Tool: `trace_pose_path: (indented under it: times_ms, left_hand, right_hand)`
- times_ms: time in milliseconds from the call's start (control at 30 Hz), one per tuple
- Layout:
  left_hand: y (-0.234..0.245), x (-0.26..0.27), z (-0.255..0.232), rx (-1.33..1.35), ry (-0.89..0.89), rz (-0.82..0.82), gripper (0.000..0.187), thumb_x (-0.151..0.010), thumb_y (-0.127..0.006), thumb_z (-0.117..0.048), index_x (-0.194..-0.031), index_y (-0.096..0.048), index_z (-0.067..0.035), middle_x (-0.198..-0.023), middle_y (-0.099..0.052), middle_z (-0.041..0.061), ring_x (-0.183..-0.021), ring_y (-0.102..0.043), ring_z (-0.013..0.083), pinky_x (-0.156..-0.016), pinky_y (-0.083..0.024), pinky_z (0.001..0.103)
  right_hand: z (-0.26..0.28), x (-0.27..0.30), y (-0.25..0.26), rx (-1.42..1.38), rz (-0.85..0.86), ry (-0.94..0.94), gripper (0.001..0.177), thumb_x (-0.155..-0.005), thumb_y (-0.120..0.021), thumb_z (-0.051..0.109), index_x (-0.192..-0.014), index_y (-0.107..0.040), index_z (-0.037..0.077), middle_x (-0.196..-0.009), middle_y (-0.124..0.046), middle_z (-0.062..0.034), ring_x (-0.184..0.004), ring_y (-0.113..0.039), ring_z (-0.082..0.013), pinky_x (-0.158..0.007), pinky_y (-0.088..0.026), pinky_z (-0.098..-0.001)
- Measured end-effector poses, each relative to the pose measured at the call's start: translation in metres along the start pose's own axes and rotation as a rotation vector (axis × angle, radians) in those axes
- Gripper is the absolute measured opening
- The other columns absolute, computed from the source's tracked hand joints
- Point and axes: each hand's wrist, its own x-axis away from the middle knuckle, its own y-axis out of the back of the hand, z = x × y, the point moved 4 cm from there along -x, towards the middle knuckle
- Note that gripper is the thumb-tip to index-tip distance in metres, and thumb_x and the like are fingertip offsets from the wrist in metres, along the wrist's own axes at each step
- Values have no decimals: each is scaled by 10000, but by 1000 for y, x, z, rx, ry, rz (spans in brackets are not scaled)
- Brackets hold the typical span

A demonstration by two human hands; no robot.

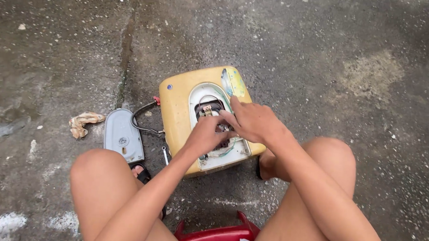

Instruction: The person sits on a red stool and works on the internal components of a yellow appliance, likely a water heater. They use a screwdriver to tighten screws on the wiring and a cylindrical component inside the open casing.

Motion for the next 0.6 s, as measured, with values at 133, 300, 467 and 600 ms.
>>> trace_pose_path:
  times_ms: [133,300,467,600]
  left_hand:
    - [-4,6,0,-142,-8,9,407,-898,-718,-339,-1203,-710,-68,-1165,-750,131,-1071,-704,389,-924,-565,577]
    - [-14,-4,14,-108,-86,-32,176,-927,-693,-175,-1093,-716,-120,-1109,-745,106,-1123,-687,392,-894,-571,552]
    - [-26,-17,32,-188,-104,-34,244,-938,-698,-160,-1151,-675,-44,-1073,-720,144,-1071,-706,363,-867,-581,504]
    - [-30,-16,45,-222,-139,-75,94,-934,-609,-108,-976,-684,-68,-842,-709,133,-887,-718,414,-736,-590,517]
  right_hand:
    - [-3,1,-5,166,-31,-44,698,-1066,-146,649,-1126,-555,87,-908,-727,-210,-938,-753,-403,-835,-574,-522]
    - [-11,-5,-1,52,-61,30,395,-959,-502,538,-1158,-525,197,-846,-744,-150,-906,-756,-396,-819,-584,-505]
    - [-10,-3,3,-16,-74,86,424,-765,-678,526,-1012,-561,201,-853,-744,-92,-891,-743,-368,-787,-583,-502]
    - [-5,1,12,-40,-89,64,429,-777,-676,585,-962,-631,201,-775,-730,-37,-824,-740,-293,-763,-585,-447]
